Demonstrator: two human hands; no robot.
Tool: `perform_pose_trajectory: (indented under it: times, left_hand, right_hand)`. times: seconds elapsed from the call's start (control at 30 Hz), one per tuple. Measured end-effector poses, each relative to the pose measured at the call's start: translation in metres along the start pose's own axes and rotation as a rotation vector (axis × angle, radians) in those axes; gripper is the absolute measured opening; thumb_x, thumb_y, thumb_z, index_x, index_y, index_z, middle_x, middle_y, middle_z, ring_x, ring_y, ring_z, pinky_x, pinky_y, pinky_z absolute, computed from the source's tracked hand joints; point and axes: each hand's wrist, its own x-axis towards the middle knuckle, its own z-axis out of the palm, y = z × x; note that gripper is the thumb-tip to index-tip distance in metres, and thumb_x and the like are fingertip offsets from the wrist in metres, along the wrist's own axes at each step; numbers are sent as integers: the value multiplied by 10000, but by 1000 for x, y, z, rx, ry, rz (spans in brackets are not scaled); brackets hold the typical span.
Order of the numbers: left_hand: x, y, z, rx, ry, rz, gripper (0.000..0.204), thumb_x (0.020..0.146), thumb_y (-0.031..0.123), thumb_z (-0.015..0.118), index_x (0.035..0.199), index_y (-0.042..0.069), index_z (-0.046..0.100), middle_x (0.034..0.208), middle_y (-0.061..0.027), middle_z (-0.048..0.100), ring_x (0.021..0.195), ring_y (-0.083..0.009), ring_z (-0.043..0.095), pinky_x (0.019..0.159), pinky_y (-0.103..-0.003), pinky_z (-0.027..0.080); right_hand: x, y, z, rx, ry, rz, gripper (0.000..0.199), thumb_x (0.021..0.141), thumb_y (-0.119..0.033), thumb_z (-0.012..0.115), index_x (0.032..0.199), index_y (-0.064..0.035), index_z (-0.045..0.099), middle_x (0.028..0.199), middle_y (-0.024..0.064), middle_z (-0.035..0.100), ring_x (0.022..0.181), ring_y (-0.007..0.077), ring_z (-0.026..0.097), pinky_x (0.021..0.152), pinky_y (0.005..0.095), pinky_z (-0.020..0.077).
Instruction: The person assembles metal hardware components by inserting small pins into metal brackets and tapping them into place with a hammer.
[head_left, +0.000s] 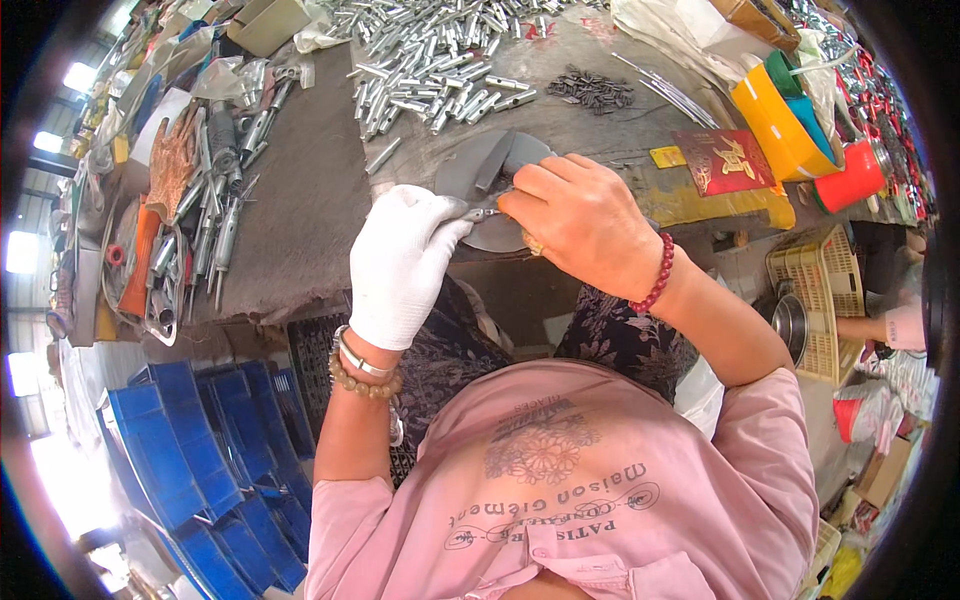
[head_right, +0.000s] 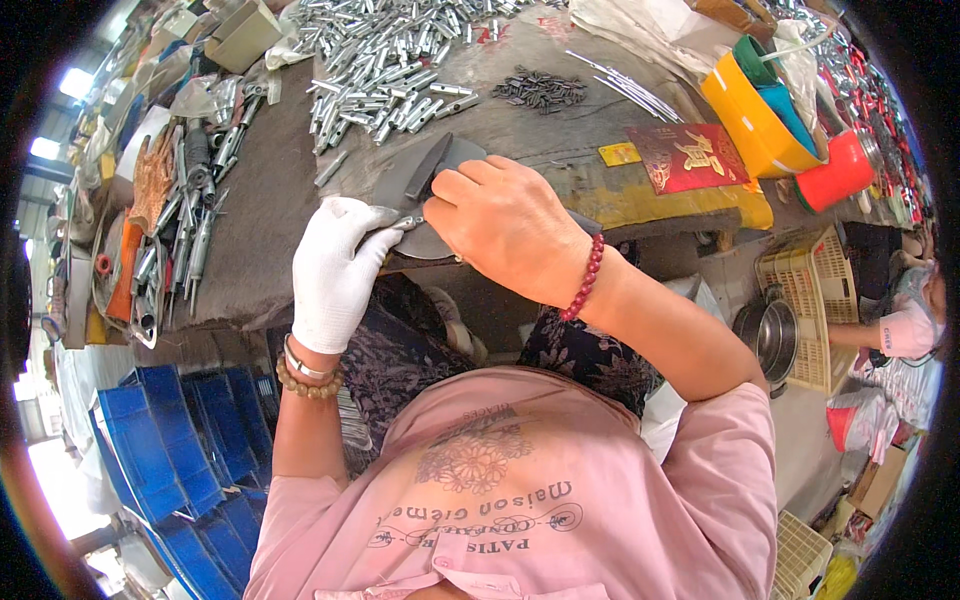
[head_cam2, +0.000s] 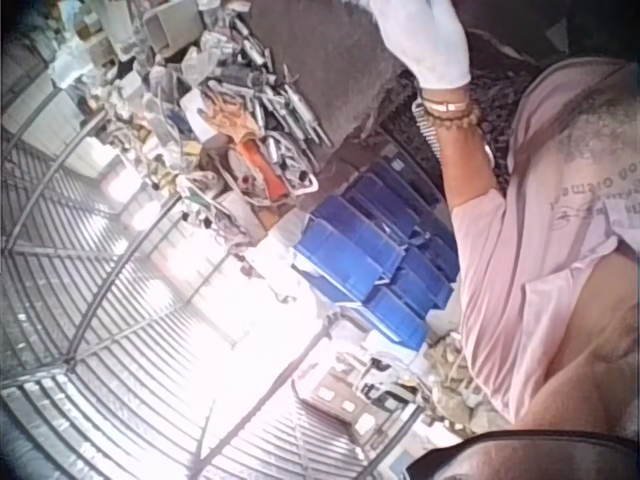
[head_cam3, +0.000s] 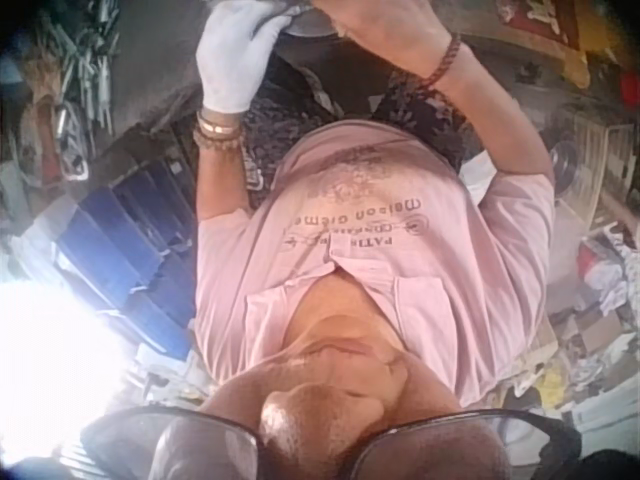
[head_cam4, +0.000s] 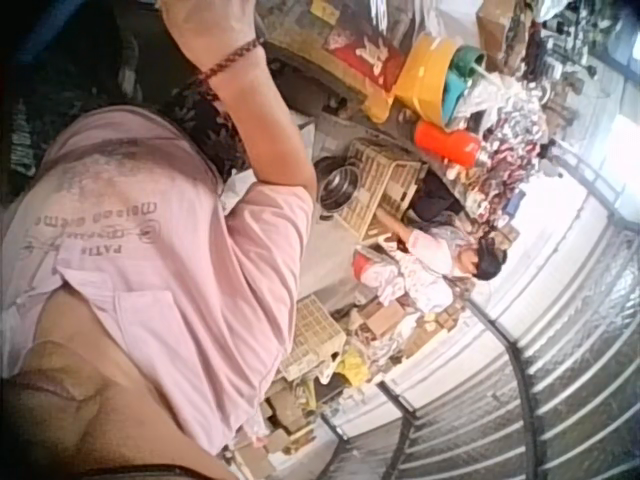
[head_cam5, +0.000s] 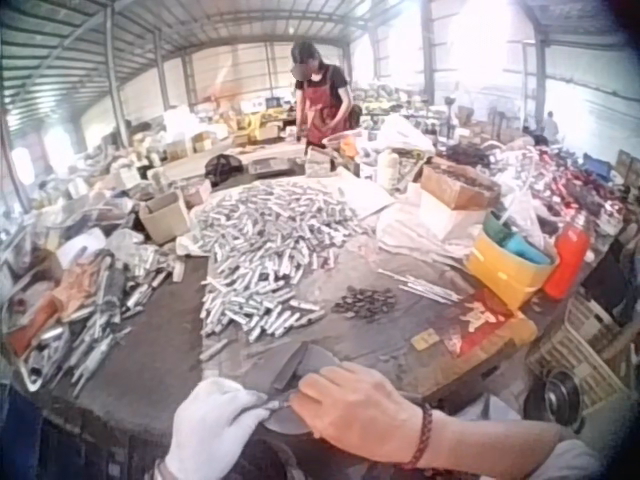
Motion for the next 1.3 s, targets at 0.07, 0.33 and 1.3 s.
perform_pose_trajectory:
  times: [0.07, 0.33, 1.3]
  left_hand:
    - [-1, 0, -1, -9, -14, 25, 154, 878, 67, 787, 1024, 24, 767, 967, -132, 702, 970, -328, 666, 886, -405, 530]
    - [-7, -6, 4, -52, 27, 51, 152, 880, 84, 784, 1029, 58, 787, 964, -109, 708, 958, -306, 671, 864, -394, 535]
    - [-9, 0, 6, -93, 31, 38, 186, 883, -14, 773, 1066, 12, 776, 1002, -116, 663, 962, -281, 654, 871, -364, 522]
  right_hand:
    - [1, 0, 0, 8, -5, -3, 163, 785, -76, 748, 944, -99, 722, 921, 37, 615, 865, 247, 654, 779, 395, 545]
    - [6, 7, -5, 112, -74, -60, 67, 811, -131, 709, 856, -90, 681, 905, 41, 616, 902, 241, 673, 837, 397, 569]
    - [-65, 90, -46, 25, -32, 432, 205, 831, 20, 704, 1017, -66, 715, 1005, 102, 683, 1035, 334, 693, 898, 452, 563]
